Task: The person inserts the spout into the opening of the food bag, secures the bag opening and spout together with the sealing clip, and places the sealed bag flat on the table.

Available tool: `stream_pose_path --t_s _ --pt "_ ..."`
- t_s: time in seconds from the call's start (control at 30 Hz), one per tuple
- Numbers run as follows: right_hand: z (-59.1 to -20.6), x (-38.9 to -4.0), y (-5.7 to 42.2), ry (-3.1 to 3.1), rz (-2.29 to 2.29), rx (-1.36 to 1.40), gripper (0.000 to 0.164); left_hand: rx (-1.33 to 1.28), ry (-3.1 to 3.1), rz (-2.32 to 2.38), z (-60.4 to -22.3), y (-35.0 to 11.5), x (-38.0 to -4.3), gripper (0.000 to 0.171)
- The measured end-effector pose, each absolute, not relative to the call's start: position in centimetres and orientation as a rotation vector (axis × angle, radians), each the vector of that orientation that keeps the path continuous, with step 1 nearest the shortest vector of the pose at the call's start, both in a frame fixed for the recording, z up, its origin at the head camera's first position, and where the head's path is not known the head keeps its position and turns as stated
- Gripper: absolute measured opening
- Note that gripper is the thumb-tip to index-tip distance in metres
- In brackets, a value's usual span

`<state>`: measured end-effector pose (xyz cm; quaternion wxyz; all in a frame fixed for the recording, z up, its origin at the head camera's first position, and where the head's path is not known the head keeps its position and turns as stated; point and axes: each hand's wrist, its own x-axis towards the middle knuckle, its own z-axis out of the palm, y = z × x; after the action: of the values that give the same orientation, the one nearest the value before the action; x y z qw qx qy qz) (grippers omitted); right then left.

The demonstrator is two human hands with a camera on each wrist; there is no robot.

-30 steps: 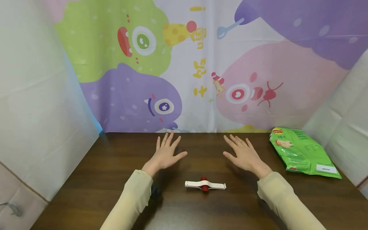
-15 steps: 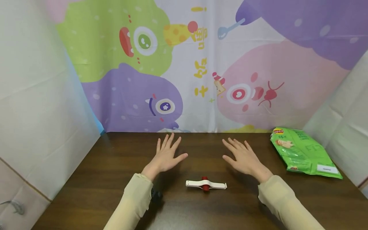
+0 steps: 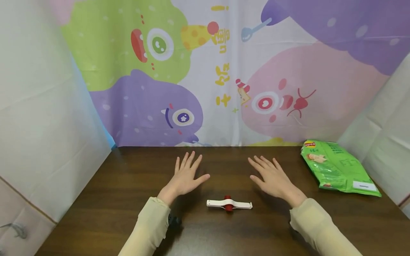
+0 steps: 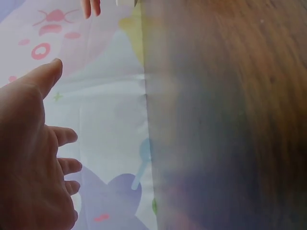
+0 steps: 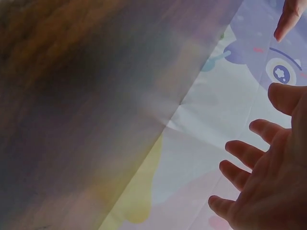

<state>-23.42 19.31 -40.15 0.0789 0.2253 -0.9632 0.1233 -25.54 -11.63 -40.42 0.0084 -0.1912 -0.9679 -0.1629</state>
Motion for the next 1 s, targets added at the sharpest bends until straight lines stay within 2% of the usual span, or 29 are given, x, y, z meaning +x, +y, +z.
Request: stream_pose_path --t_s 1.0 --pt "-41.2 -21.2 18.1 -2.883 0.427 0.775 0.058 -0.74 -2.963 -0.497 -40.7 -10.6 -23.4 0.079"
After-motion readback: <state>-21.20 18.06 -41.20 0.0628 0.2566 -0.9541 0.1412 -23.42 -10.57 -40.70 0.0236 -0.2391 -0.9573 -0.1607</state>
